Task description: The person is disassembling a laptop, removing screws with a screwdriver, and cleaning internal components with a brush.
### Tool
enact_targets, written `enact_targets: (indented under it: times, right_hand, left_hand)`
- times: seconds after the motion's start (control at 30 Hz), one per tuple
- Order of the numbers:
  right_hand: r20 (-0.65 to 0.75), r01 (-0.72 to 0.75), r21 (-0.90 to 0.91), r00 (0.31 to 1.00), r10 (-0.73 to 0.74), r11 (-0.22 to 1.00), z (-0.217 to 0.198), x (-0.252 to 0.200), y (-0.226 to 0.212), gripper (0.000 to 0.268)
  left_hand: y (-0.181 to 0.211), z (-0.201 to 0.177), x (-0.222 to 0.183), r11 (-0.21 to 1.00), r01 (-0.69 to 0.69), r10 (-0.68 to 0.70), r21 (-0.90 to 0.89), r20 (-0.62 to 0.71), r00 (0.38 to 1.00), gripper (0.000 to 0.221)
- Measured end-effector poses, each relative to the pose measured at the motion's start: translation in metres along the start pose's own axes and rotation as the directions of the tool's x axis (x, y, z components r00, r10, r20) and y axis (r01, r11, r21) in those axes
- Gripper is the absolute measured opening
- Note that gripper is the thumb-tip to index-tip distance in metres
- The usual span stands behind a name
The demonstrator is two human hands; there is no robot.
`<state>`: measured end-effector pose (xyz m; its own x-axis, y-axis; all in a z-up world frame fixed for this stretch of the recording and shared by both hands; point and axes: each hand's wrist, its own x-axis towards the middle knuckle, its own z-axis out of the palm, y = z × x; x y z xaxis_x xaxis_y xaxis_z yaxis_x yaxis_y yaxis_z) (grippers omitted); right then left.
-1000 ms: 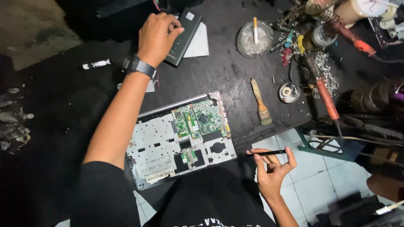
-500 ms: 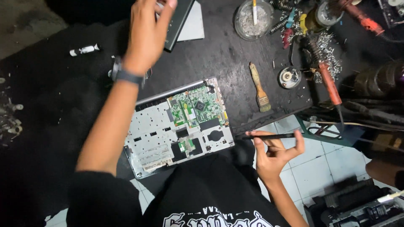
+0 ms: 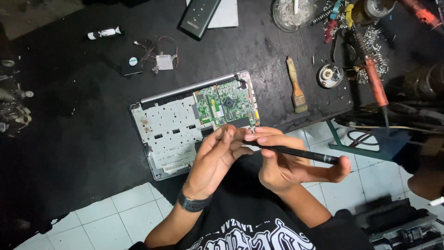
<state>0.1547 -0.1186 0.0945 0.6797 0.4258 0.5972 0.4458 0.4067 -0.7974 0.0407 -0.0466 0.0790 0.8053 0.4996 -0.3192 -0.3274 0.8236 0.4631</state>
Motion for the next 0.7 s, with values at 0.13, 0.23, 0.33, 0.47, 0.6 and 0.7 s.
enact_targets:
  times: [0.13,0.23,0.33,0.47,0.6,0.7]
  right_hand:
    - [-0.012,0.024,-0.015,1.000,-0.025,1.000,0.011,0.007,-0.014,0.023]
    - [-0.018,0.039,-0.031,0.999,-0.040,0.999,0.013,0.010,-0.020,0.021]
    - [-0.011,0.056,-0.040,0.998,-0.056,0.998,0.012,0.011,-0.023,0.020]
    - [0.004,0.078,-0.050,0.997,-0.078,0.996,0.009,0.012,-0.024,0.020]
    - [0.014,0.096,-0.053,0.995,-0.095,0.994,0.007,0.008,-0.017,0.020]
    - [0.044,0.229,0.004,0.973,-0.229,0.973,0.003,-0.004,-0.002,0.093]
  left_hand:
    - [0.001,0.007,-0.005,1.000,-0.015,0.015,0.006,0.000,1.000,0.016]
    - [-0.010,0.002,-0.008,1.000,-0.015,0.015,0.007,-0.003,1.000,0.015]
    - [-0.017,-0.003,-0.007,1.000,-0.020,0.020,0.008,-0.001,1.000,0.015]
    - [-0.009,0.009,-0.010,1.000,-0.019,0.019,0.016,-0.009,1.000,0.015]
    - [-0.016,0.003,-0.009,0.999,-0.015,0.015,0.029,-0.015,1.000,0.015]
    - [-0.015,0.007,-0.009,0.999,-0.028,0.029,0.024,-0.045,0.999,0.016]
